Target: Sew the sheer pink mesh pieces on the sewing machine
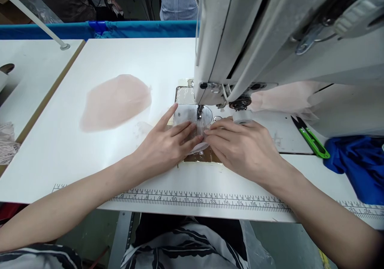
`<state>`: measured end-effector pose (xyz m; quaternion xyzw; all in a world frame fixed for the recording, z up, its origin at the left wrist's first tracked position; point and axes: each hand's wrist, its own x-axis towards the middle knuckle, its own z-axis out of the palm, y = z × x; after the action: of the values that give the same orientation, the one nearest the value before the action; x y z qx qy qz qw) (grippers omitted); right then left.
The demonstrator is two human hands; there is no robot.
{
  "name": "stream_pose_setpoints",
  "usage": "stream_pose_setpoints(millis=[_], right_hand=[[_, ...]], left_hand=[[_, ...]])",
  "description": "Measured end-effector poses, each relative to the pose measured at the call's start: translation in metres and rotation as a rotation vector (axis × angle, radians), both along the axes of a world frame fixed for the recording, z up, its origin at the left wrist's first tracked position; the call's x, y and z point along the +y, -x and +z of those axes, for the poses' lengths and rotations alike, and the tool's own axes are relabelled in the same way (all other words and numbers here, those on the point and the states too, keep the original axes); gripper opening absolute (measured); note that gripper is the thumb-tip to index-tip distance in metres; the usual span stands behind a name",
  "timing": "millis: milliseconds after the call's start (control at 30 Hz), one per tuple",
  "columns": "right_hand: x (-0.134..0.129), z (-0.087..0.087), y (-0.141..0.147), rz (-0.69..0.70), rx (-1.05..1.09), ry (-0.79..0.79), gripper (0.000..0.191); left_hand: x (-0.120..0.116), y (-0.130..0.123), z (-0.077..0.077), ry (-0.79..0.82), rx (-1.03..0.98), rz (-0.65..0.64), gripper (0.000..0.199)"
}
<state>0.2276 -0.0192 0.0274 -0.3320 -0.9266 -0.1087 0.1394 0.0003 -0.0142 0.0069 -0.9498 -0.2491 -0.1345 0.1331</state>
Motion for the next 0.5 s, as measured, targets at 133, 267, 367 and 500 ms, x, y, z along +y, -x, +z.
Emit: stream_pose_setpoints(millis=[133,267,367,500], right_hand=[[0.001,-0.003,0.002,-0.029,-0.016,0.012,0.026],[0.003,-0.008,0.003,-0.046,0.01,-0.028,0.027],[0.006,-0.012,0.003,-0.049,0.035,-0.065,0.029],[0.012,-0.019,0.003,-0.053,0.059,-0.108,0.028]], left_hand=[[0.006,0.001,-0.001,0.056,-0.023,0.026,0.032],[0.012,0.002,-0.003,0.092,-0.05,0.043,0.035],[0.019,0.004,-0.006,0.101,-0.072,0.034,0.036],[0.03,0.005,-0.01,0.11,-0.098,0.032,0.035]])
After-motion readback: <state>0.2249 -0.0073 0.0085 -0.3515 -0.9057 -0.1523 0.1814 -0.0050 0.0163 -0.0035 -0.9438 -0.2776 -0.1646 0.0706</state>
